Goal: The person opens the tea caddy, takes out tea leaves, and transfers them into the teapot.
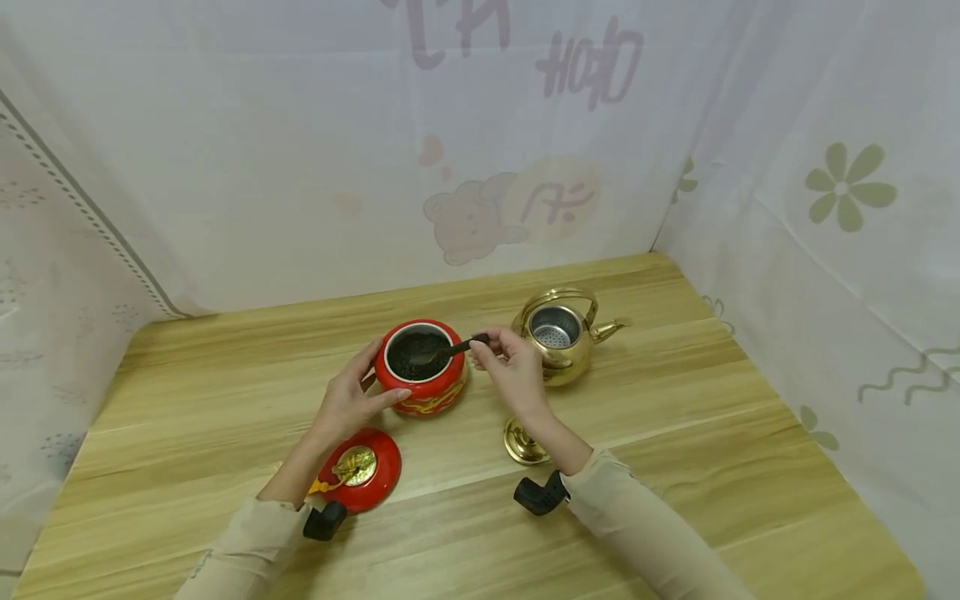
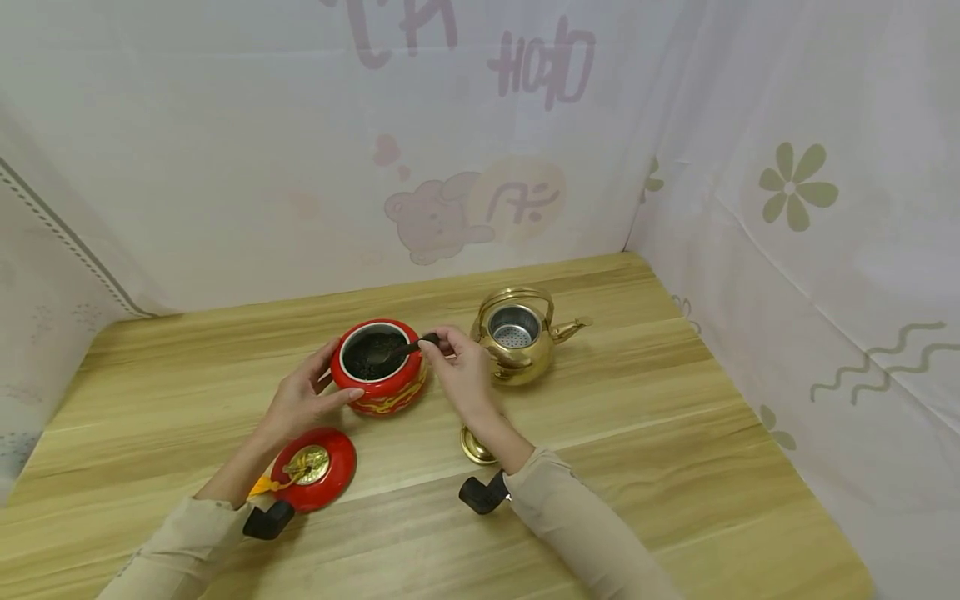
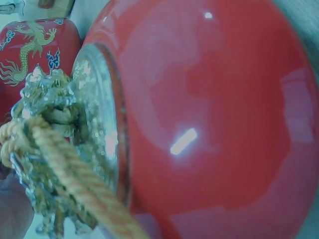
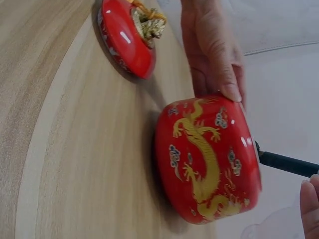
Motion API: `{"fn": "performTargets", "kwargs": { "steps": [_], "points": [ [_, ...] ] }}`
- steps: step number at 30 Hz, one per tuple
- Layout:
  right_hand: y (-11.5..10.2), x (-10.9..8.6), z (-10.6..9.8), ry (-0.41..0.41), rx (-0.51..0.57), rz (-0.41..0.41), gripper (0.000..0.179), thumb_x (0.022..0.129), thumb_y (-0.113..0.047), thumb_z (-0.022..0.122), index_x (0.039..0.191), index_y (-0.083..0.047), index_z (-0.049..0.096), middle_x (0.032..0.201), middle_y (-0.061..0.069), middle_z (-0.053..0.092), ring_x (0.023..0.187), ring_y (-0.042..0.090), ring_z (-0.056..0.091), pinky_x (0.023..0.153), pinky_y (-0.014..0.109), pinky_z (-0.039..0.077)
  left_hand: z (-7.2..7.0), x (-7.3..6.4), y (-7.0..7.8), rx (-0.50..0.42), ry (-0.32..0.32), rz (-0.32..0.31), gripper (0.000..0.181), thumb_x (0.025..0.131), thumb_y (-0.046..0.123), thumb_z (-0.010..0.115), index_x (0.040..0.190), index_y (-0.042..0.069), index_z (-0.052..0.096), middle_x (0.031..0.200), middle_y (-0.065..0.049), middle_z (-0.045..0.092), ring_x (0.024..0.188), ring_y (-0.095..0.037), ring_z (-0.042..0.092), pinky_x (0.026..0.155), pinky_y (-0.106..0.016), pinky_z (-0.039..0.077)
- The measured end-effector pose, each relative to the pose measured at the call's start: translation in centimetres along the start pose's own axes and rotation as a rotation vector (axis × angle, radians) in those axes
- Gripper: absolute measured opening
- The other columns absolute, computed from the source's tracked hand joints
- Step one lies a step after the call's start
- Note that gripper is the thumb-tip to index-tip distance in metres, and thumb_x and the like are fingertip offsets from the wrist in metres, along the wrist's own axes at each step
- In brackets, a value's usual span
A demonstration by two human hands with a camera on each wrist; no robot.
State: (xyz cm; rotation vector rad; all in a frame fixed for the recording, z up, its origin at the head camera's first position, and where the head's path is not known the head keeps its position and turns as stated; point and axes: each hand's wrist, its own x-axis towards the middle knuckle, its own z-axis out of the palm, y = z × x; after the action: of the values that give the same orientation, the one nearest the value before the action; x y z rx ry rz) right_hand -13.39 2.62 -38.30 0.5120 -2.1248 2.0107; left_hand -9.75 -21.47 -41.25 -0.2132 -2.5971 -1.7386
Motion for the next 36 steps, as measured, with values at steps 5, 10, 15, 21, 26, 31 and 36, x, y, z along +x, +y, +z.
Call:
{"fn": "performTargets", "kwargs": {
  "steps": [5, 10, 15, 21, 26, 31, 36],
  "points": [
    [0.4, 0.2, 0.6, -0.014, -0.103, -0.016, 0.016, 0.088, -0.008, 0.065, 0.096, 0.006, 0.067, 0.078, 0.019, 0.068, 0.070, 0.035, 0.064, 0.062, 0.032, 0.058, 0.1, 0.0, 0.0, -0.008, 0.000, -0.003, 0.089, 0.079, 0.016, 0.076, 0.149, 0.005, 0.022, 0.153, -0.015, 0.025, 0.138, -0.033, 0.030, 0.103, -0.037, 0.037],
    [0.6, 0.3, 1.1, -0.035, -0.218, -0.080, 0.014, 0.086, -0.009, 0.067, 0.092, 0.003, 0.067, 0.076, 0.013, 0.070, 0.067, 0.026, 0.067, 0.058, 0.021, 0.055, 0.1, -0.1, 0.0, -0.004, 0.003, -0.005, 0.089, 0.079, 0.016, 0.076, 0.149, 0.004, 0.022, 0.152, -0.015, 0.026, 0.138, -0.032, 0.030, 0.103, -0.037, 0.037],
    [0.9, 0.3, 1.6, -0.058, -0.258, -0.102, 0.012, 0.086, -0.009, 0.068, 0.091, 0.001, 0.067, 0.076, 0.012, 0.071, 0.069, 0.020, 0.068, 0.058, 0.018, 0.054, 0.1, -0.1, 0.1, 0.004, 0.002, -0.003, 0.087, 0.080, 0.016, 0.075, 0.149, 0.006, 0.023, 0.153, -0.014, 0.026, 0.138, -0.032, 0.030, 0.104, -0.037, 0.037],
    [1.3, 0.3, 1.9, -0.056, -0.284, -0.100, 0.011, 0.085, -0.010, 0.069, 0.090, 0.000, 0.068, 0.077, 0.010, 0.071, 0.070, 0.018, 0.068, 0.059, 0.018, 0.054, 0.1, -0.1, 0.2, 0.020, 0.004, -0.008, 0.087, 0.080, 0.017, 0.075, 0.149, 0.007, 0.023, 0.153, -0.014, 0.026, 0.138, -0.032, 0.030, 0.104, -0.038, 0.037],
    [1.6, 0.2, 2.2, -0.056, -0.330, -0.087, 0.012, 0.083, -0.011, 0.071, 0.090, -0.002, 0.069, 0.077, 0.009, 0.070, 0.071, 0.016, 0.066, 0.061, 0.017, 0.053, 0.0, -0.1, 0.2, 0.024, 0.004, -0.008, 0.088, 0.080, 0.017, 0.075, 0.149, 0.006, 0.023, 0.153, -0.014, 0.026, 0.138, -0.032, 0.031, 0.103, -0.037, 0.038],
    [1.9, 0.1, 2.5, -0.076, -0.350, -0.084, 0.012, 0.082, -0.011, 0.072, 0.090, -0.002, 0.070, 0.080, 0.010, 0.070, 0.072, 0.017, 0.065, 0.063, 0.018, 0.053, 0.0, -0.1, 0.2, 0.046, 0.008, -0.005, 0.087, 0.080, 0.018, 0.075, 0.149, 0.006, 0.023, 0.153, -0.014, 0.026, 0.138, -0.033, 0.031, 0.103, -0.037, 0.038],
    [2.1, 0.0, 2.8, -0.084, -0.371, -0.085, 0.012, 0.082, -0.011, 0.072, 0.091, -0.003, 0.069, 0.081, 0.009, 0.070, 0.073, 0.017, 0.065, 0.063, 0.018, 0.052, 0.0, -0.1, 0.2, 0.056, 0.009, -0.006, 0.087, 0.080, 0.019, 0.075, 0.149, 0.007, 0.023, 0.153, -0.014, 0.026, 0.138, -0.033, 0.031, 0.103, -0.039, 0.038]
  ]
}}
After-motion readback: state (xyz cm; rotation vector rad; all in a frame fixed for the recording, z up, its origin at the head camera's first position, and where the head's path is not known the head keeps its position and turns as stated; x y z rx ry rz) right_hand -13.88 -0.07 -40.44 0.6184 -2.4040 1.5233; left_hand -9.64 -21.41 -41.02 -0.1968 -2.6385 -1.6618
